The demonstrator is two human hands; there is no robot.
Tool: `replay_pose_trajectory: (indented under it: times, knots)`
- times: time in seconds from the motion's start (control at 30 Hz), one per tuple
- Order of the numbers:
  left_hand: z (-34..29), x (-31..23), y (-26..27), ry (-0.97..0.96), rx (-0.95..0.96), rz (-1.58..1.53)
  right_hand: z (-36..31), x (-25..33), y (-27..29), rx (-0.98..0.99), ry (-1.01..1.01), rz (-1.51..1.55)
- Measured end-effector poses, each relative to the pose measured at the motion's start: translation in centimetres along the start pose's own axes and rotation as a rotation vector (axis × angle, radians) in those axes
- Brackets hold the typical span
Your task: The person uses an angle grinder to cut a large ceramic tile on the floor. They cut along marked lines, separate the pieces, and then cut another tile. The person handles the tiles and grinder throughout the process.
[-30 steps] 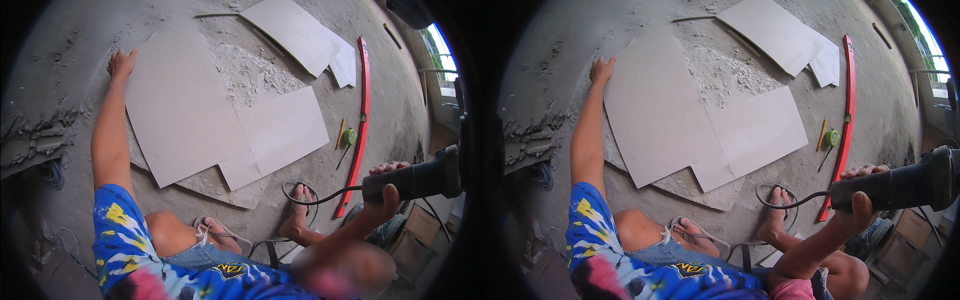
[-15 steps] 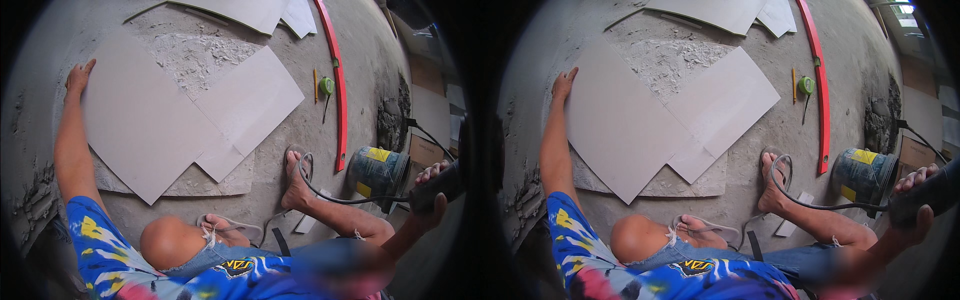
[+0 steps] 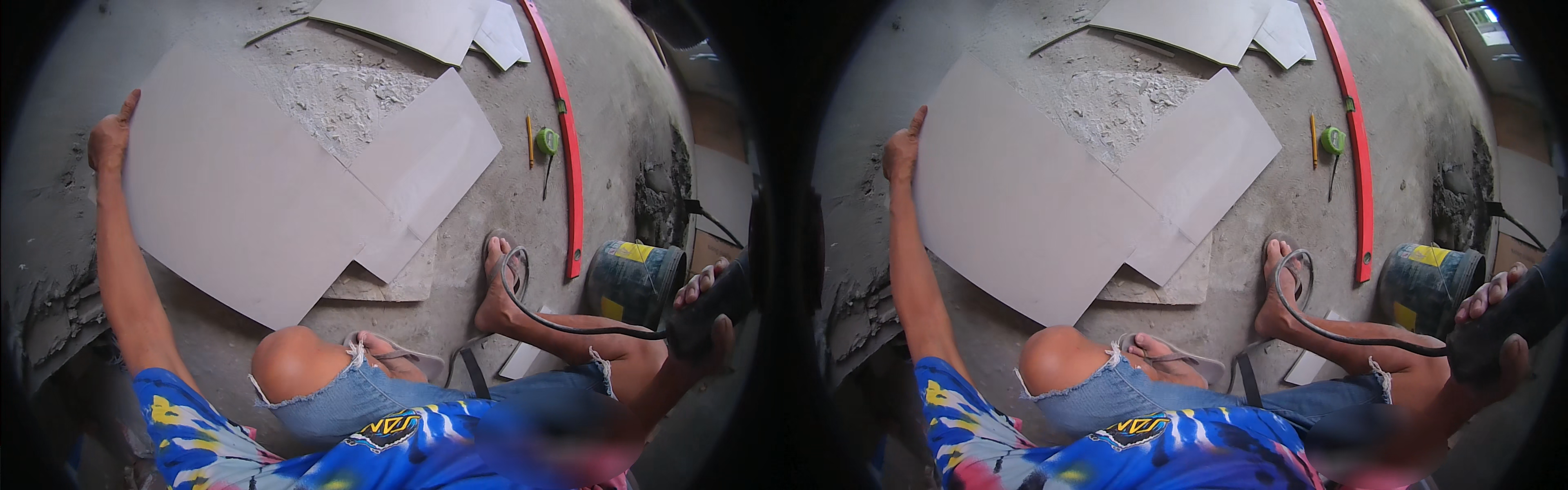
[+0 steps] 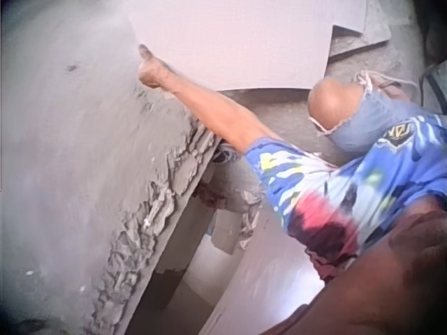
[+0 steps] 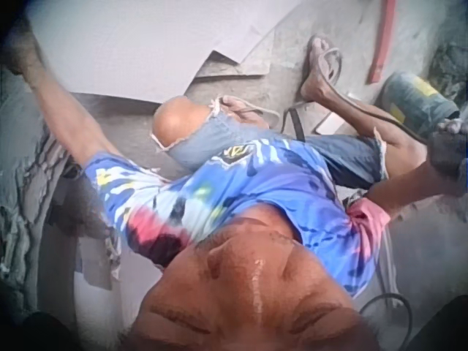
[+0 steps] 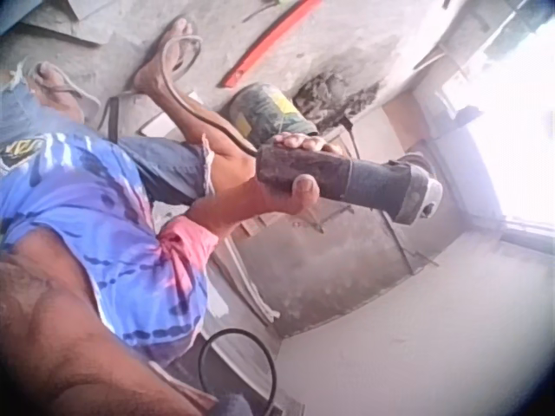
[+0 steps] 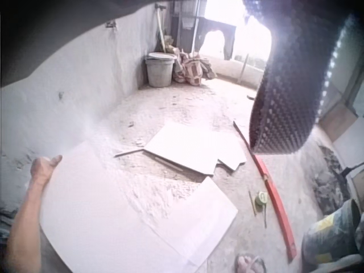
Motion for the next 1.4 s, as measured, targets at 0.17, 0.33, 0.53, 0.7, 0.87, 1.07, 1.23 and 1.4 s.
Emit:
replay_pose_trajectory:
  times: [0.17,0.33,0.53,0.7,0.87,1.07,1.23,1.4]
  knots:
    - [-3.0,-3.0,8.7,-0.048,-0.257,-0.016,0.7,-1.4,-0.4,0.264,-0.007,0.293]
    - [-5.5,-3.2,12.4,-0.038,-0.288,-0.055,0.0,-1.2,-3.1,0.242,-0.04,0.214]
    - [-8.3,-6.1,18.8,-0.063,-0.36,-0.029,1.1,0.3,-7.6,0.183,-0.032,0.255]
    - [-12.5,-12.2,24.9,-0.138,-0.563,-0.03,2.7,-2.3,-7.8,0.268,-0.145,0.406]
    - [-15.6,-12.7,28.8,-0.162,-0.63,0.009,4.7,-5.1,-10.3,0.545,-0.463,0.488]
    - [-19.0,-13.2,32.3,-0.046,-0.68,0.257,6.9,-9.2,-10.3,0.815,-0.735,0.516]
    - [-23.3,-16.8,34.0,0.08,-0.765,0.052,7.8,-12.2,-10.6,0.895,-0.901,0.488]
    - [-26.5,-20.4,34.2,-0.163,-1.082,0.023,7.7,-14.5,-10.8,0.967,-1.021,0.471]
Point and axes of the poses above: each hand's wrist, its own z-axis towards the middle knuckle, its own y-axis out of the back of the hand, x = y × z, the point moved 4 cm from there along z, towards the middle knuckle, and after that the axes turned 7 degrees about -y, right-handed, at the moved point
